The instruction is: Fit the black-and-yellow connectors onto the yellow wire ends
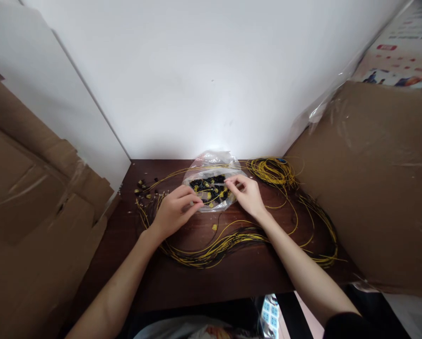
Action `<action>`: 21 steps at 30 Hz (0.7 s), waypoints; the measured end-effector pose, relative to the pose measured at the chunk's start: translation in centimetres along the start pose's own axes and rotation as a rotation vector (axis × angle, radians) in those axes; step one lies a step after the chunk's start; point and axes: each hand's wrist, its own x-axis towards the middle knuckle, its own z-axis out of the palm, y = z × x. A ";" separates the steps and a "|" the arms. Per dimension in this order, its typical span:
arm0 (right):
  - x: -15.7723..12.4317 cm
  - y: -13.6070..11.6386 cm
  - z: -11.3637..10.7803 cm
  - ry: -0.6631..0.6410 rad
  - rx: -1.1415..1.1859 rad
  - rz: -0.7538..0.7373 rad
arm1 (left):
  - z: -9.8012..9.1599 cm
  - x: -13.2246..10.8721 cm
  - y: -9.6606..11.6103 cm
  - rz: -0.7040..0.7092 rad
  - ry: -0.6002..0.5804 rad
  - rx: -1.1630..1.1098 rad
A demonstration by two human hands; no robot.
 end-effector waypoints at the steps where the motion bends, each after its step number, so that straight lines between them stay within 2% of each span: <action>1: -0.2 -0.2 0.2 -0.023 -0.049 -0.069 | 0.1 -0.1 -0.1 0.029 -0.042 0.032; 5: -1.0 -1.4 0.7 -0.235 -0.185 -0.328 | -0.2 -0.3 -0.1 0.052 -0.121 0.091; 10: -1.8 -2.6 1.5 -0.522 -0.273 -0.538 | -1.1 -0.5 -0.3 0.022 -0.019 0.044; 15: -2.7 -2.7 2.4 -0.640 -0.252 -0.582 | -1.1 -0.8 -0.9 -0.066 0.102 0.026; 18: -2.9 -2.8 2.7 -0.682 -0.253 -0.593 | -0.9 -0.5 -0.8 -0.131 0.231 0.072; 21: -3.0 -2.9 2.7 -0.693 -0.263 -0.578 | -2.1 0.0 0.1 -0.245 0.367 0.077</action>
